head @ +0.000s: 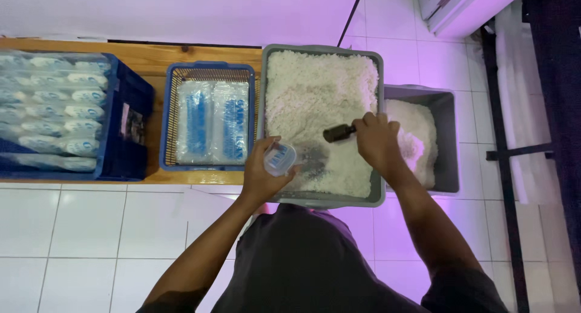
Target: The person uses a scoop to transfer white salt from a gray bin into small plastic bags, which are then placed into a larger blue container.
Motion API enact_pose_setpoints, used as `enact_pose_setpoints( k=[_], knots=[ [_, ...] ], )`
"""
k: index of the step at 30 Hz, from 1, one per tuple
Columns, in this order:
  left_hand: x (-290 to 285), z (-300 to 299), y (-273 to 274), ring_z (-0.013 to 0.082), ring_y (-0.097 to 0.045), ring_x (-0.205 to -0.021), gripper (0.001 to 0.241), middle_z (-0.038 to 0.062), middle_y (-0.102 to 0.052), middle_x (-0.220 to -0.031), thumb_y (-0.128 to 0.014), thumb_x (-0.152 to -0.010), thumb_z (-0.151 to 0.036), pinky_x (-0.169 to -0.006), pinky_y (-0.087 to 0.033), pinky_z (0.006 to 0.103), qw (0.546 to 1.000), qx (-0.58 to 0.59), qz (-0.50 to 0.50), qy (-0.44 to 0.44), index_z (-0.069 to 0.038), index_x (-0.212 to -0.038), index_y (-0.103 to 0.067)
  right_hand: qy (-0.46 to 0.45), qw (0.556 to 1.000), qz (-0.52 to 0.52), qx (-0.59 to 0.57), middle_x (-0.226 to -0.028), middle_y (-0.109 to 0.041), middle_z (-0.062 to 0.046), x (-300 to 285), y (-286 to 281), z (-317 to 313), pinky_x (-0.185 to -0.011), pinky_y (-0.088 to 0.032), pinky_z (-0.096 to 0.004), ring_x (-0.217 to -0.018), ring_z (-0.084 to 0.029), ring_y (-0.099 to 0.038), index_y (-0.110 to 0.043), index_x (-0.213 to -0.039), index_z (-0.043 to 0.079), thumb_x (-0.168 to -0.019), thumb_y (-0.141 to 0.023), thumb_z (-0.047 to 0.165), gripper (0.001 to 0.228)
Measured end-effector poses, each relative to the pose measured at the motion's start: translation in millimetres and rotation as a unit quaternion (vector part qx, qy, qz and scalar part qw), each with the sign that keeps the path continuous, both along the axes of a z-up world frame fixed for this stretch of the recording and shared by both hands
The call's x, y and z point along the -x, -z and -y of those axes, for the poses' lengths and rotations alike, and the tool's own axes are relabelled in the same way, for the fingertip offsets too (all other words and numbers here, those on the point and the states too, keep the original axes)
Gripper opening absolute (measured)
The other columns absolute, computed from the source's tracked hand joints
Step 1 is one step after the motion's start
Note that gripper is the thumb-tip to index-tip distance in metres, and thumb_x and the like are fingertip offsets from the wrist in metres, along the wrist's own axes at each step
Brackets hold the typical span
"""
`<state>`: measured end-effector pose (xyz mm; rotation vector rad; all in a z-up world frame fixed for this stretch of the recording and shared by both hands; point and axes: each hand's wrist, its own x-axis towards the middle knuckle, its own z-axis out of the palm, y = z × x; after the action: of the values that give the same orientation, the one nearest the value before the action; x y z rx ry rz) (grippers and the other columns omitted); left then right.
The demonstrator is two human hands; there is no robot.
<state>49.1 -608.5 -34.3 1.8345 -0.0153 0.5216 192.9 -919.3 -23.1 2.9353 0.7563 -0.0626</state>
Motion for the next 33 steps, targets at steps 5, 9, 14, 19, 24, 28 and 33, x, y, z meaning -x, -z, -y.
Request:
enact_pose_setpoints(
  k=[5,9,14,19,24,28,33],
  knots=[
    [4.9,-5.1,-4.1,0.0369,-0.076,-0.111,0.082,0.015,-0.073,-0.115,-0.107,-0.064,-0.026,-0.102,-0.059,0.0467,1.0,-0.001,-0.003,0.003,-0.009,-0.136,-0.071,0.016,0.997,-0.049,0.058,-0.116,-0.071,-0.007,9.9,90.8,-43.8,-0.084,-0.045,-0.046,-0.105,-0.029,-0.065,-0.077,-0.126,0.016,-0.107,-0.058,0.022,0.028],
    [7.1,-5.3,3.7,0.0353,-0.077,-0.111,0.083,0.015,-0.074,-0.115,-0.109,-0.064,-0.03,-0.102,-0.058,0.045,1.0,0.022,-0.011,-0.001,-0.009,-0.135,-0.071,-0.029,0.987,-0.152,-0.042,-0.121,-0.069,-0.014,40.8,138.8,-87.5,-0.087,-0.049,-0.049,-0.11,-0.034,-0.067,-0.074,-0.133,0.011,-0.112,-0.052,0.023,0.032],
    [9.6,-7.8,-0.6,0.039,-0.076,-0.112,0.083,0.018,-0.075,-0.115,-0.107,-0.064,-0.028,-0.101,-0.058,0.048,1.0,0.026,-0.009,0.005,-0.007,-0.135,-0.071,0.016,0.969,-0.236,-0.078,-0.131,-0.063,-0.013,34.2,111.2,-72.6,-0.1,-0.045,-0.054,-0.127,-0.038,-0.058,-0.066,-0.144,0.013,-0.111,-0.052,0.022,0.037],
    [6.8,-0.7,0.9,0.0407,-0.076,-0.112,0.079,0.016,-0.075,-0.116,-0.104,-0.066,-0.023,-0.101,-0.058,0.0505,0.999,0.026,-0.012,0.019,-0.007,-0.136,-0.07,-0.014,0.965,-0.198,-0.171,-0.121,-0.069,-0.016,12.8,61.8,-29.9,-0.093,-0.048,-0.056,-0.12,-0.043,-0.064,-0.069,-0.138,0.008,-0.106,-0.065,0.022,0.035],
    [-0.1,11.0,2.9,0.039,-0.077,-0.11,0.076,0.015,-0.075,-0.114,-0.103,-0.07,-0.024,-0.099,-0.06,0.0489,1.0,-0.02,-0.004,0.014,-0.009,-0.136,-0.07,-0.069,0.978,-0.045,-0.19,-0.112,-0.068,-0.004,14.0,-70.4,-10.3,-0.095,-0.046,-0.049,-0.113,-0.031,-0.065,-0.072,-0.137,0.019,-0.103,-0.069,0.025,0.034],
    [-4.5,13.8,-14.0,0.0445,-0.075,-0.108,0.079,0.018,-0.073,-0.111,-0.099,-0.066,-0.016,-0.097,-0.059,0.0558,0.999,-0.028,-0.003,0.046,-0.007,-0.137,-0.067,-0.103,0.965,0.002,-0.239,-0.113,-0.069,-0.01,38.2,-153.2,-32.5,-0.097,-0.048,-0.045,-0.11,-0.032,-0.065,-0.076,-0.131,0.011,-0.104,-0.069,0.017,0.029],
    [-6.1,17.0,-37.9,0.0493,-0.065,-0.132,0.081,0.024,-0.065,-0.133,-0.091,-0.077,-0.007,-0.115,-0.05,0.0653,0.99,-0.014,-0.112,0.081,-0.002,-0.151,-0.057,-0.263,0.92,0.273,-0.1,-0.108,-0.066,0.001,64.5,-156.1,-69.6,-0.087,-0.031,-0.046,-0.099,-0.023,-0.062,-0.079,-0.112,0.021,-0.096,-0.071,0.021,0.018]
  ],
)
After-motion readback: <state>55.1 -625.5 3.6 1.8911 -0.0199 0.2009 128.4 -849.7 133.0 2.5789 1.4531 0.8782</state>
